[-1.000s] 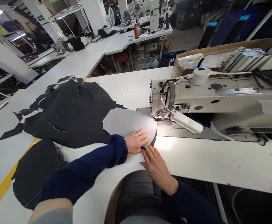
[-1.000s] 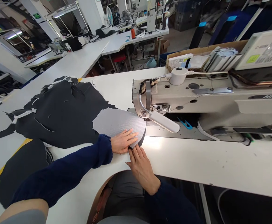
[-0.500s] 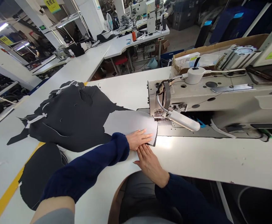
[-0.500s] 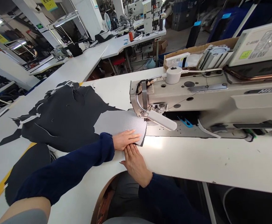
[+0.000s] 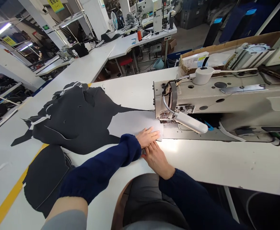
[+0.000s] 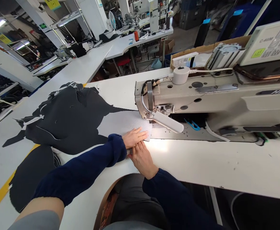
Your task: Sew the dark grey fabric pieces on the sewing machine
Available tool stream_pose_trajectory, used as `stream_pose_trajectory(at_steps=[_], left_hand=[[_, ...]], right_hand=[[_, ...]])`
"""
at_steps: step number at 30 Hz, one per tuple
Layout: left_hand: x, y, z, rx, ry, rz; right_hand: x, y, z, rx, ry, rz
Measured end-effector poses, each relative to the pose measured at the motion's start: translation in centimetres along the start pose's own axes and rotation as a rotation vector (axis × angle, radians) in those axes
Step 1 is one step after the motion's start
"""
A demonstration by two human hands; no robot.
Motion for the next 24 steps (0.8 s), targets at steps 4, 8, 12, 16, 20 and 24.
stream_pose_trajectory(at_steps=[4,8,12,16,20,24], left_hand=[[0.7,-0.8,-0.4,0.008,0.007,-0.053],[1.6,-1.5,-0.5,-0.001,0.010,-0.108],[2.4,-2.1,-0.9,-0.008,0.027,-0.149],[3.2,-2.9,-1.3,-0.022,0.050,-0.183],[4.1,-4.0,-1.7,-0.044,0.056,-0.234],[5.1,-5.0,-2.0,-0.092,0.029,-0.305]], right_hand=[[0.6,0.9,0.0,-0.039,0.000,-0.019],[1.0,1.9,0.8,-0.082,0.001,-0.009],[1.6,2.8,1.4,-0.092,-0.001,-0.011],[2.3,3.9,1.6,-0.086,-0.021,0.009],[3.2,5.0,1.8,-0.083,-0.037,0.020],[4.1,5.7,1.7,-0.075,-0.025,0.031]])
Point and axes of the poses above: each hand's wrist, its own x-axis towards the middle knuckle, its own z-axis out of the palm, y = z × x, the point moved 10 cm from there along x, towards the middle knuckle
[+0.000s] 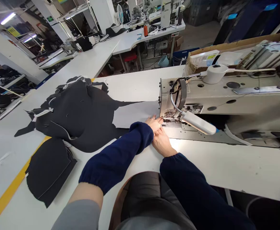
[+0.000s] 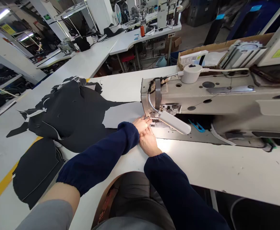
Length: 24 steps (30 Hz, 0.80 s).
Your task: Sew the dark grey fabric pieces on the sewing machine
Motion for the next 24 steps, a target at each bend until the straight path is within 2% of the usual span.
stream_pose_trajectory(at_steps=[5,12,15,20,24], left_hand=[[0.8,-0.3,0.0,-0.045,-0.031,-0.083],[0.6,-0.4,0.0,-0.021,0.034,-0.093],[0.5,-0.3,0.2,-0.036,0.028,-0.093],[0.7,-0.6,0.2,-0.149,0.046,-0.146],[0.7,-2.8,0.4,-0.253,0.057,-0.247]], right_hand=[[-0.6,0.1,-0.5,0.060,-0.036,0.005],[-7.6,0.6,-4.3,0.083,0.037,0.083],[-9.6,0.9,-5.0,0.069,0.062,0.113],[-9.7,1.2,-4.3,0.066,0.036,0.119],[-9.5,1.2,-4.3,0.078,0.035,0.100]])
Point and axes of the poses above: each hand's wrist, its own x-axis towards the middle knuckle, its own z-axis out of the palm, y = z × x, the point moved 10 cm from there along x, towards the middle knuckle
